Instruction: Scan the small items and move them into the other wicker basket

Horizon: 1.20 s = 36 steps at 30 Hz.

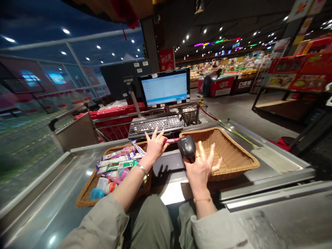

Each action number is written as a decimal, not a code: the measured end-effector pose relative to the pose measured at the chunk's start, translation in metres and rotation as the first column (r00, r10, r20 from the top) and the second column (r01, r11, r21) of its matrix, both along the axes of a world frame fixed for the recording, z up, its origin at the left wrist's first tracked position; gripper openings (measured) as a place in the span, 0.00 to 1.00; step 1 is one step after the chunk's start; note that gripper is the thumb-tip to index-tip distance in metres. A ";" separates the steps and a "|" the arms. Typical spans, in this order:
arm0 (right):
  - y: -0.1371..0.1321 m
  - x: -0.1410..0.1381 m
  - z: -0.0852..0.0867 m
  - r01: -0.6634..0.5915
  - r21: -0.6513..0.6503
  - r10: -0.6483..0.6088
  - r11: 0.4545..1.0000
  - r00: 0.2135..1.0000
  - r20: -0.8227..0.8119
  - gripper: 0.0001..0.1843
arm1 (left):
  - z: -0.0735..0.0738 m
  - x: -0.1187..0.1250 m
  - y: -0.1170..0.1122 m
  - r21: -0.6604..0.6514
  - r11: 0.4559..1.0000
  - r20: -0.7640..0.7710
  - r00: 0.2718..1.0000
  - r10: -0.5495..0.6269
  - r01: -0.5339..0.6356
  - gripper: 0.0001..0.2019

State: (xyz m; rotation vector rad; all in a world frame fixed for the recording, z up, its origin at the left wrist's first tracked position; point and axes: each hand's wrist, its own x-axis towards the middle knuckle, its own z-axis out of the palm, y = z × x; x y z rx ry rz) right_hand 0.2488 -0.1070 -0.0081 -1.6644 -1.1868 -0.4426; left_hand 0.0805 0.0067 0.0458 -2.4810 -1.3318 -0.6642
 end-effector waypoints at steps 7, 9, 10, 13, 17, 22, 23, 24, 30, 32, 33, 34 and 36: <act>-0.003 0.040 -0.005 0.113 0.010 -0.111 0.993 0.987 -0.117 0.21 | 0.000 0.048 0.004 0.004 0.991 -0.062 0.989 -0.135 0.135 0.05; -0.002 0.052 -0.010 0.158 0.022 -0.154 0.987 0.977 -0.146 0.22 | -0.002 0.059 0.007 0.007 0.985 -0.082 0.982 -0.173 0.174 0.06; -0.002 0.058 -0.013 0.181 0.025 -0.175 0.983 0.972 -0.159 0.23 | -0.002 0.063 0.008 0.006 0.981 -0.091 0.978 -0.190 0.191 0.07; -0.001 0.073 -0.020 0.234 0.023 -0.225 0.972 0.955 -0.195 0.25 | -0.004 0.076 0.012 0.011 0.969 -0.111 0.964 -0.242 0.245 0.08; -0.002 0.087 -0.026 0.283 0.044 -0.265 0.958 0.934 -0.240 0.24 | -0.009 0.096 0.017 0.012 0.957 -0.118 0.951 -0.286 0.290 0.10; -0.004 0.093 -0.024 0.313 0.026 -0.293 0.949 0.913 -0.284 0.24 | -0.023 0.125 0.019 -0.045 0.953 -0.104 0.947 -0.303 0.300 0.17; -0.004 0.094 -0.024 0.316 0.025 -0.296 0.948 0.910 -0.290 0.25 | -0.025 0.128 0.019 -0.048 0.953 -0.099 0.948 -0.304 0.300 0.19; -0.004 0.094 -0.023 0.318 0.023 -0.298 0.948 0.908 -0.296 0.25 | -0.027 0.130 0.019 -0.047 0.952 -0.097 0.947 -0.306 0.303 0.20; -0.002 0.094 -0.027 0.317 0.020 -0.296 0.948 0.904 -0.310 0.23 | -0.032 0.104 0.020 -0.028 0.961 -0.101 0.955 -0.278 0.277 0.22; -0.001 0.092 -0.028 0.300 0.018 -0.282 0.954 0.914 -0.292 0.23 | -0.035 0.087 0.020 -0.018 0.970 -0.087 0.966 -0.243 0.242 0.22; 0.000 0.090 -0.029 0.295 0.020 -0.278 0.955 0.919 -0.280 0.23 | -0.038 0.078 0.020 -0.018 0.975 -0.082 0.972 -0.222 0.221 0.22; 0.000 0.088 -0.029 0.291 0.023 -0.274 0.956 0.923 -0.268 0.22 | -0.042 0.068 0.019 -0.022 0.980 -0.080 0.977 -0.198 0.197 0.22; 0.001 0.083 -0.028 0.281 0.024 -0.267 0.959 0.930 -0.252 0.22 | -0.049 0.051 0.017 -0.041 0.990 -0.086 0.987 -0.138 0.135 0.24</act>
